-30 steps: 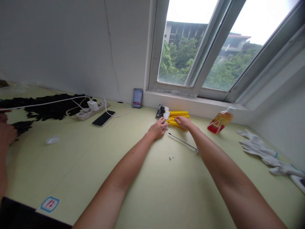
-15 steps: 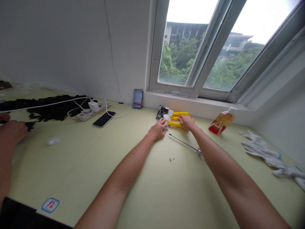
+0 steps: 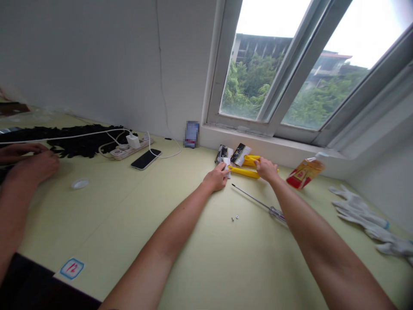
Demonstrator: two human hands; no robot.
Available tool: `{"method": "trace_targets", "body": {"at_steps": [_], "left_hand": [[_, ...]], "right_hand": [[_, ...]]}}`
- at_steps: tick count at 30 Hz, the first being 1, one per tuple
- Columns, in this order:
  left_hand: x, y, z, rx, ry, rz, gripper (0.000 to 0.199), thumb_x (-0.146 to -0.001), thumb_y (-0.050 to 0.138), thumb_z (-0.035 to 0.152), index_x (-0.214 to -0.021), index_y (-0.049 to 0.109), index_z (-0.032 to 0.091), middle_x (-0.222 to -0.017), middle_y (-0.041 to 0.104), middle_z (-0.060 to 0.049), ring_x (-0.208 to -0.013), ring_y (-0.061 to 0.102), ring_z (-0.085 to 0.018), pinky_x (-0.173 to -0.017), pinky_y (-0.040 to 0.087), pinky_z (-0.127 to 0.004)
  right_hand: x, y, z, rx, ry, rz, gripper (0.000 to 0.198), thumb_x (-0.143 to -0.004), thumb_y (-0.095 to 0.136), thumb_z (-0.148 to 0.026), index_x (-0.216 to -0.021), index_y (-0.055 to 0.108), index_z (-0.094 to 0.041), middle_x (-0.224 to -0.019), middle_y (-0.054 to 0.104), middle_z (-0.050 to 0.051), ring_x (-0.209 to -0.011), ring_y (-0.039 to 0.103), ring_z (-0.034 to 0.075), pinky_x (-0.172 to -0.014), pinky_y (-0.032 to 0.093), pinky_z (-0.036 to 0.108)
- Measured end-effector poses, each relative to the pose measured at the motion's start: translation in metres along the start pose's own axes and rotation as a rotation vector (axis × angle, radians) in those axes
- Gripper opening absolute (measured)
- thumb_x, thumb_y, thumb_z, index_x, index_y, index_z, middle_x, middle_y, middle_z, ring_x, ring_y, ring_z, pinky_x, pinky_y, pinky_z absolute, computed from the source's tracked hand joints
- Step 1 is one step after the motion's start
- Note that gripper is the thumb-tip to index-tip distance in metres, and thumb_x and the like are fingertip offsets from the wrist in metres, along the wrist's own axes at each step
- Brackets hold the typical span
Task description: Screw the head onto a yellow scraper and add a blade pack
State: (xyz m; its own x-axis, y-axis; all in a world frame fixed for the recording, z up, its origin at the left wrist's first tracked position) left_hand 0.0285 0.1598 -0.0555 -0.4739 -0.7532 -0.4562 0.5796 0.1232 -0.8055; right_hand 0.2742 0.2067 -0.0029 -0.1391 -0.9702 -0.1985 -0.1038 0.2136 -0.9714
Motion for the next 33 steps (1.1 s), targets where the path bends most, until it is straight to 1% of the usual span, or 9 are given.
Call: {"method": "trace_targets", "body": {"at_steps": [7, 13, 17, 19, 21, 25, 28, 30, 33], "left_hand": [[-0.009, 0.001, -0.003, 0.026, -0.02, 0.0, 0.037, -0.09, 0.053, 0.022, -0.125, 0.064, 0.017, -0.144, 0.046, -0.014, -0.14, 0.035, -0.027, -0.115, 0.034, -0.041], [-0.013, -0.006, 0.0, 0.115, -0.055, 0.07, 0.036, -0.081, 0.062, 0.017, -0.117, 0.067, 0.02, -0.14, 0.05, -0.013, -0.137, 0.038, -0.03, -0.118, 0.015, -0.059], [-0.006, -0.021, 0.011, 0.237, -0.083, 0.15, 0.037, -0.082, 0.061, 0.016, -0.118, 0.065, 0.018, -0.143, 0.048, -0.013, -0.142, 0.031, -0.029, -0.12, 0.01, -0.054], [0.0, -0.03, 0.02, 0.323, -0.113, 0.192, 0.035, -0.085, 0.056, 0.015, -0.119, 0.063, 0.016, -0.143, 0.048, -0.014, -0.141, 0.032, -0.027, -0.121, 0.015, -0.05], [0.009, -0.039, 0.032, 0.43, -0.162, 0.212, 0.034, -0.089, 0.051, 0.018, -0.121, 0.061, 0.015, -0.138, 0.051, -0.015, -0.134, 0.043, -0.027, -0.117, 0.027, -0.048], [0.038, -0.053, 0.067, 0.692, -0.21, 0.095, 0.036, -0.098, 0.04, 0.034, -0.124, 0.056, 0.014, -0.118, 0.063, -0.017, -0.1, 0.067, -0.024, -0.088, 0.055, -0.043], [0.061, -0.064, 0.094, 1.239, -0.233, -0.098, 0.045, -0.089, 0.062, 0.043, -0.126, 0.052, 0.02, -0.128, 0.057, -0.016, -0.102, 0.066, -0.025, -0.08, 0.057, -0.039], [0.072, -0.072, 0.104, 1.459, -0.308, -0.057, 0.051, -0.081, 0.072, 0.042, -0.122, 0.052, 0.019, -0.121, 0.058, -0.014, -0.097, 0.066, -0.022, -0.075, 0.057, -0.035], [0.077, -0.083, 0.105, 1.522, -0.394, 0.107, 0.046, -0.079, 0.074, 0.043, -0.113, 0.055, 0.017, -0.104, 0.061, -0.009, -0.08, 0.064, -0.017, -0.064, 0.054, -0.029]], "right_hand": [[0.001, -0.02, -0.005, -0.135, 0.026, 0.047, 0.043, -0.098, 0.027, -0.039, -0.117, 0.058, -0.016, -0.118, 0.066, 0.018, -0.108, 0.06, 0.03, -0.086, 0.042, 0.041], [0.03, -0.033, -0.012, -0.23, -0.118, 0.024, 0.038, -0.095, 0.035, -0.04, -0.103, 0.065, -0.02, -0.099, 0.073, 0.011, -0.089, 0.065, 0.023, -0.074, 0.044, 0.03], [0.055, -0.042, -0.016, -0.278, -0.2, 0.013, 0.035, -0.092, 0.04, -0.042, -0.092, 0.067, -0.021, -0.091, 0.073, 0.009, -0.08, 0.065, 0.023, -0.067, 0.042, 0.03], [0.066, -0.051, -0.021, -0.305, -0.215, 0.024, 0.035, -0.092, 0.041, -0.044, -0.089, 0.067, -0.021, -0.089, 0.073, 0.009, -0.078, 0.065, 0.023, -0.066, 0.042, 0.03], [0.078, -0.063, -0.028, -0.344, -0.22, 0.045, 0.036, -0.092, 0.04, -0.046, -0.089, 0.066, -0.021, -0.089, 0.073, 0.009, -0.078, 0.065, 0.023, -0.066, 0.042, 0.03], [0.109, -0.085, -0.051, -0.462, -0.233, 0.068, 0.042, -0.095, 0.035, -0.053, -0.091, 0.063, -0.021, -0.082, 0.071, 0.007, -0.071, 0.064, 0.019, -0.065, 0.044, 0.029], [0.138, -0.091, -0.068, -0.656, -0.232, 0.041, 0.044, -0.093, 0.037, -0.059, -0.093, 0.059, -0.021, -0.079, 0.069, 0.005, -0.063, 0.061, 0.017, -0.062, 0.046, 0.029], [0.154, -0.089, -0.075, -0.763, -0.228, 0.022, 0.043, -0.091, 0.041, -0.06, -0.094, 0.058, -0.021, -0.081, 0.069, 0.005, -0.064, 0.061, 0.017, -0.061, 0.047, 0.029], [0.17, -0.079, -0.078, -0.789, -0.252, -0.019, 0.04, -0.091, 0.044, -0.06, -0.093, 0.057, -0.022, -0.086, 0.068, 0.006, -0.07, 0.062, 0.019, -0.063, 0.047, 0.031]]}}
Point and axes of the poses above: each hand's wrist, its own x-axis away from the middle knuckle, its own y-axis out of the palm, z = x × y, the point moved 2 cm from there along -x, towards the middle knuckle
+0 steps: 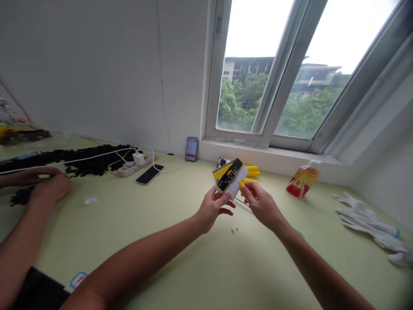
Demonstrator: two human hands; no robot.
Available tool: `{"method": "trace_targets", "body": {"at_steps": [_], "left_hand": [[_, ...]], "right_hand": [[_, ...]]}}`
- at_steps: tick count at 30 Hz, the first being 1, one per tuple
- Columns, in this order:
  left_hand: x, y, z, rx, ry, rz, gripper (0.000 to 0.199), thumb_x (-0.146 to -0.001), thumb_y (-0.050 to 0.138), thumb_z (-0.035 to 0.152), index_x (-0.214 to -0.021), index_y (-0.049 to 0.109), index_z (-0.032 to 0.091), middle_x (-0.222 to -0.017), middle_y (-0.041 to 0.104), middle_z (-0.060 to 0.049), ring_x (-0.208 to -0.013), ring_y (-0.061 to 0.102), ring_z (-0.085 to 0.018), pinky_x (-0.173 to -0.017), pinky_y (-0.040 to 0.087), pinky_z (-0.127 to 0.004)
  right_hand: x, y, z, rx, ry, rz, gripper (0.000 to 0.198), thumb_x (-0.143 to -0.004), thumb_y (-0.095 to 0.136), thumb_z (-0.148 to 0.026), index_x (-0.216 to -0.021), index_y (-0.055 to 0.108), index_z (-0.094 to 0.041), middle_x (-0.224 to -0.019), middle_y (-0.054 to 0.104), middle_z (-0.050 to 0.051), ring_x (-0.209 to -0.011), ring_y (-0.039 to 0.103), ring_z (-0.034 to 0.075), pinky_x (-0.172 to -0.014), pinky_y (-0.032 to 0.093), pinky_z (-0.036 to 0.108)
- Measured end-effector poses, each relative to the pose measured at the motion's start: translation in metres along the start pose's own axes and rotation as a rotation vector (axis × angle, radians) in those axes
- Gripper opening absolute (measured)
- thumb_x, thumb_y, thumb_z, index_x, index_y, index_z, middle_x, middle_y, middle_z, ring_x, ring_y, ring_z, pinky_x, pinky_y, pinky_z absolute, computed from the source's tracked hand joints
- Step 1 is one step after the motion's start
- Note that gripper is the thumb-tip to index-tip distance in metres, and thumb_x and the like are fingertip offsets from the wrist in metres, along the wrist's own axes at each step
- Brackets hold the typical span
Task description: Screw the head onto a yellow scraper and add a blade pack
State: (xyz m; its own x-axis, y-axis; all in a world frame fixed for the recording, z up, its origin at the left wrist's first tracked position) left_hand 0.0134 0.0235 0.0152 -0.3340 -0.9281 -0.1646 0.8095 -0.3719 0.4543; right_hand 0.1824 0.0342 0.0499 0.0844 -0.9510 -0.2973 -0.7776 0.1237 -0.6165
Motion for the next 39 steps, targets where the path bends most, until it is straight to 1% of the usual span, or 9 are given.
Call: {"method": "trace_targets", "body": {"at_steps": [5, 11, 17, 21, 27, 31, 34, 37, 39], "left_hand": [[-0.01, -0.01, 0.006, 0.032, -0.002, 0.15, 0.035, -0.08, 0.071, 0.036, -0.105, 0.059, 0.016, -0.098, 0.064, -0.007, -0.073, 0.064, -0.015, -0.06, 0.054, -0.027], [-0.016, -0.021, 0.011, 0.099, 0.022, 0.349, 0.019, -0.083, 0.067, 0.028, -0.094, 0.056, 0.016, -0.091, 0.068, -0.007, -0.073, 0.067, -0.014, -0.065, 0.056, -0.026], [-0.014, -0.021, 0.021, 0.046, 0.048, 0.336, 0.024, -0.084, 0.068, 0.034, -0.093, 0.055, 0.017, -0.084, 0.064, -0.003, -0.065, 0.063, -0.013, -0.057, 0.058, -0.028], [-0.011, -0.014, 0.027, -0.033, 0.117, 0.297, 0.029, -0.083, 0.069, 0.039, -0.093, 0.056, 0.015, -0.082, 0.062, -0.003, -0.064, 0.061, -0.013, -0.055, 0.058, -0.029], [-0.006, -0.008, 0.028, -0.156, 0.194, 0.132, 0.04, -0.083, 0.068, 0.046, -0.106, 0.058, 0.016, -0.091, 0.064, -0.006, -0.072, 0.063, -0.016, -0.062, 0.056, -0.03], [-0.002, -0.009, 0.011, -0.305, -0.042, -0.128, 0.055, -0.077, 0.075, 0.045, -0.122, 0.055, 0.02, -0.107, 0.064, -0.011, -0.096, 0.064, -0.023, -0.081, 0.053, -0.036], [0.003, -0.006, -0.007, -0.403, -0.191, -0.287, 0.052, -0.079, 0.074, 0.047, -0.118, 0.058, 0.018, -0.102, 0.065, -0.011, -0.099, 0.063, -0.024, -0.088, 0.05, -0.04], [0.006, -0.001, -0.012, -0.38, -0.132, -0.277, 0.048, -0.084, 0.064, 0.053, -0.115, 0.056, 0.017, -0.094, 0.061, -0.008, -0.089, 0.064, -0.022, -0.083, 0.052, -0.04], [0.008, 0.001, -0.01, -0.358, -0.115, -0.241, 0.049, -0.085, 0.062, 0.056, -0.117, 0.054, 0.019, -0.091, 0.058, -0.005, -0.082, 0.064, -0.02, -0.075, 0.054, -0.037]], "right_hand": [[0.012, 0.016, 0.017, -0.037, 0.076, -0.146, 0.039, -0.091, 0.041, -0.062, -0.089, 0.049, -0.024, -0.076, 0.065, 0.002, -0.063, 0.059, 0.017, -0.058, 0.045, 0.031], [0.027, 0.037, 0.013, -0.333, 0.186, -0.28, 0.041, -0.09, 0.042, -0.064, -0.089, 0.042, -0.023, -0.075, 0.064, 0.0, -0.058, 0.058, 0.015, -0.055, 0.047, 0.03], [0.025, 0.032, 0.008, -0.358, 0.099, -0.32, 0.045, -0.088, 0.049, -0.062, -0.092, 0.057, -0.018, -0.084, 0.065, 0.005, -0.07, 0.061, 0.016, -0.062, 0.049, 0.031], [0.018, 0.013, 0.009, -0.576, 0.124, -0.25, 0.05, -0.084, 0.058, -0.059, -0.115, 0.054, -0.019, -0.094, 0.066, 0.008, -0.075, 0.065, 0.018, -0.064, 0.053, 0.033], [0.017, 0.004, 0.005, -0.651, 0.053, -0.132, 0.039, -0.079, 0.069, -0.052, -0.093, 0.062, -0.017, -0.078, 0.069, 0.006, -0.066, 0.065, 0.018, -0.063, 0.054, 0.034], [0.017, 0.001, 0.009, -0.706, 0.057, -0.012, 0.038, -0.079, 0.07, -0.052, -0.097, 0.063, -0.019, -0.078, 0.069, 0.004, -0.065, 0.065, 0.017, -0.065, 0.055, 0.035], [0.016, -0.001, 0.013, -0.699, 0.061, 0.01, 0.039, -0.08, 0.068, -0.054, -0.095, 0.063, -0.019, -0.079, 0.068, 0.004, -0.065, 0.065, 0.016, -0.065, 0.056, 0.035], [0.015, -0.003, 0.014, -0.645, 0.06, -0.024, 0.042, -0.08, 0.066, -0.057, -0.097, 0.06, -0.018, -0.085, 0.068, 0.006, -0.068, 0.066, 0.017, -0.064, 0.056, 0.033], [0.015, -0.005, 0.013, -0.66, 0.073, 0.002, 0.05, -0.079, 0.067, -0.056, -0.111, 0.052, -0.021, -0.096, 0.067, 0.007, -0.072, 0.068, 0.018, -0.064, 0.057, 0.034]]}}
Point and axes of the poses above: each hand's wrist, its own x-axis away from the middle knuckle, its own y-axis out of the palm, z = x × y, the point moved 2 cm from there along -x, towards the middle knuckle
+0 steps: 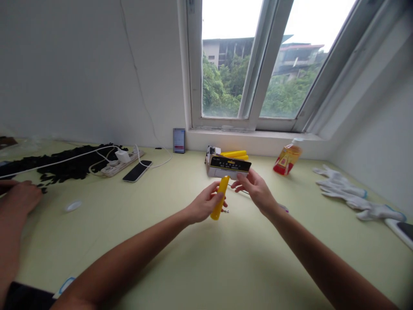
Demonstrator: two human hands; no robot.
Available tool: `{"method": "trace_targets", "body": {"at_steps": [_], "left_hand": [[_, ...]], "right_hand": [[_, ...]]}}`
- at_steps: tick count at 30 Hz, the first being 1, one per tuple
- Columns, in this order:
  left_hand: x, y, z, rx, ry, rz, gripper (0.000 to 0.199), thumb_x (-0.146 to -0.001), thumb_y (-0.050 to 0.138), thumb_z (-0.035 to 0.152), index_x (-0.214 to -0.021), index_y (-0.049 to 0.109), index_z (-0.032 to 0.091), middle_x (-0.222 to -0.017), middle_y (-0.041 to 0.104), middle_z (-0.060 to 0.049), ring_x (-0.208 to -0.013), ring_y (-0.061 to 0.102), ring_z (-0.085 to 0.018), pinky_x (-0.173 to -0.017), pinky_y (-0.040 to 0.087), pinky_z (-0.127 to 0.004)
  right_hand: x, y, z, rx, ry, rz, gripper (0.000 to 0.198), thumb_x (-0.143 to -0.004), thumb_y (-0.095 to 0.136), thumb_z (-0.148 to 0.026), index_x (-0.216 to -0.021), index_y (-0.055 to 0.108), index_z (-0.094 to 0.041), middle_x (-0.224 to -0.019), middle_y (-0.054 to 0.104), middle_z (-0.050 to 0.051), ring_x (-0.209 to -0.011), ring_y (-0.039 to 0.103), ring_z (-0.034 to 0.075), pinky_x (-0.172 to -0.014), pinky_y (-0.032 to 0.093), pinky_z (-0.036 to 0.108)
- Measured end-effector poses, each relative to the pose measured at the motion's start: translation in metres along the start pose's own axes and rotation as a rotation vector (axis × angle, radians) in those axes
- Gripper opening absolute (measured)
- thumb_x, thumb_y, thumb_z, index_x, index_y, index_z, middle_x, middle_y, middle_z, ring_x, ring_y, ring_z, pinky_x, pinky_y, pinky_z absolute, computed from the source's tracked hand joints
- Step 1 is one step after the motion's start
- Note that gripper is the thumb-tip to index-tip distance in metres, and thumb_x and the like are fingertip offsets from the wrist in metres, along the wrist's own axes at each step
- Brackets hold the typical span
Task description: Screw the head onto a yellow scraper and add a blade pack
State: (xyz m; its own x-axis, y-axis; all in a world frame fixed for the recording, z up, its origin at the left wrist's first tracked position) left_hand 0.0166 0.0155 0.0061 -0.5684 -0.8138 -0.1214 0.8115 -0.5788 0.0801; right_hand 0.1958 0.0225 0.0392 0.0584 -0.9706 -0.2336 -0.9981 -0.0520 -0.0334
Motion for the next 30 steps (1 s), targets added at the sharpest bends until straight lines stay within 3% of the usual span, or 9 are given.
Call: {"method": "trace_targets", "body": {"at_steps": [2, 4, 8, 14, 19, 26, 30], "left_hand": [[0.001, 0.001, 0.005, 0.039, 0.013, 0.03, 0.049, -0.086, 0.061, 0.056, -0.117, 0.052, 0.02, -0.091, 0.056, -0.004, -0.078, 0.063, -0.018, -0.07, 0.056, -0.036], [0.002, 0.002, 0.008, 0.07, 0.035, 0.049, 0.047, -0.086, 0.061, 0.056, -0.113, 0.052, 0.019, -0.092, 0.056, -0.005, -0.077, 0.063, -0.017, -0.068, 0.056, -0.035], [0.001, 0.002, 0.01, 0.099, 0.078, 0.092, 0.048, -0.085, 0.063, 0.054, -0.115, 0.053, 0.018, -0.092, 0.058, -0.005, -0.076, 0.062, -0.017, -0.066, 0.056, -0.034], [0.0, 0.001, 0.012, 0.127, 0.108, 0.16, 0.043, -0.085, 0.062, 0.054, -0.106, 0.055, 0.017, -0.091, 0.058, -0.005, -0.074, 0.061, -0.016, -0.062, 0.054, -0.03], [0.001, -0.003, 0.008, 0.082, 0.101, 0.127, 0.034, -0.089, 0.058, 0.048, -0.094, 0.058, 0.014, -0.077, 0.058, -0.003, -0.065, 0.057, -0.013, -0.064, 0.049, -0.028], [-0.003, -0.008, 0.003, 0.173, 0.156, 0.151, 0.037, -0.078, 0.073, 0.034, -0.105, 0.055, 0.017, -0.101, 0.06, -0.007, -0.079, 0.057, -0.015, -0.067, 0.051, -0.028], [-0.003, -0.008, 0.006, 0.177, 0.119, 0.149, 0.042, -0.079, 0.072, 0.039, -0.11, 0.049, 0.02, -0.109, 0.056, -0.006, -0.072, 0.058, -0.012, -0.053, 0.05, -0.024]], "right_hand": [[0.001, 0.0, -0.002, -0.057, -0.017, 0.063, 0.061, -0.077, 0.07, -0.054, -0.121, 0.039, -0.026, -0.106, 0.065, 0.007, -0.074, 0.069, 0.019, -0.065, 0.058, 0.035], [0.003, 0.001, -0.003, -0.09, -0.048, 0.097, 0.063, -0.075, 0.072, -0.053, -0.118, 0.034, -0.028, -0.109, 0.065, 0.007, -0.073, 0.069, 0.019, -0.065, 0.058, 0.037], [0.004, 0.007, 0.001, -0.033, -0.064, 0.048, 0.044, -0.078, 0.068, -0.054, -0.101, 0.046, -0.024, -0.101, 0.067, 0.006, -0.071, 0.068, 0.018, -0.064, 0.057, 0.035], [0.002, 0.006, 0.008, 0.226, -0.154, 0.006, 0.039, -0.088, 0.056, -0.054, -0.107, 0.065, -0.022, -0.107, 0.06, 0.009, -0.082, 0.061, 0.019, -0.06, 0.055, 0.032], [0.003, 0.003, 0.001, 0.359, -0.179, -0.069, 0.036, -0.091, 0.051, -0.051, -0.108, 0.066, -0.023, -0.103, 0.057, 0.008, -0.081, 0.058, 0.018, -0.062, 0.054, 0.032], [0.003, 0.003, 0.006, 0.357, -0.103, -0.164, 0.038, -0.092, 0.049, -0.051, -0.111, 0.063, -0.021, -0.09, 0.066, 0.005, -0.069, 0.061, 0.017, -0.062, 0.052, 0.033], [0.002, 0.001, 0.008, 0.336, -0.074, -0.167, 0.041, -0.092, 0.049, -0.053, -0.111, 0.062, -0.02, -0.089, 0.066, 0.005, -0.067, 0.062, 0.016, -0.061, 0.051, 0.032]]}}
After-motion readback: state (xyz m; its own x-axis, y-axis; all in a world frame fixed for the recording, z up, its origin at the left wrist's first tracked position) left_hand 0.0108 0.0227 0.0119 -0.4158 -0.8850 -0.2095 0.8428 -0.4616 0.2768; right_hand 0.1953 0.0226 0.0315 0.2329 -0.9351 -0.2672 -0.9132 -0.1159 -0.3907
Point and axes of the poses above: each hand's wrist, its own x-axis away from the middle knuckle, its own y-axis out of the palm, z = x × y, the point moved 2 cm from there along -x, towards the middle knuckle
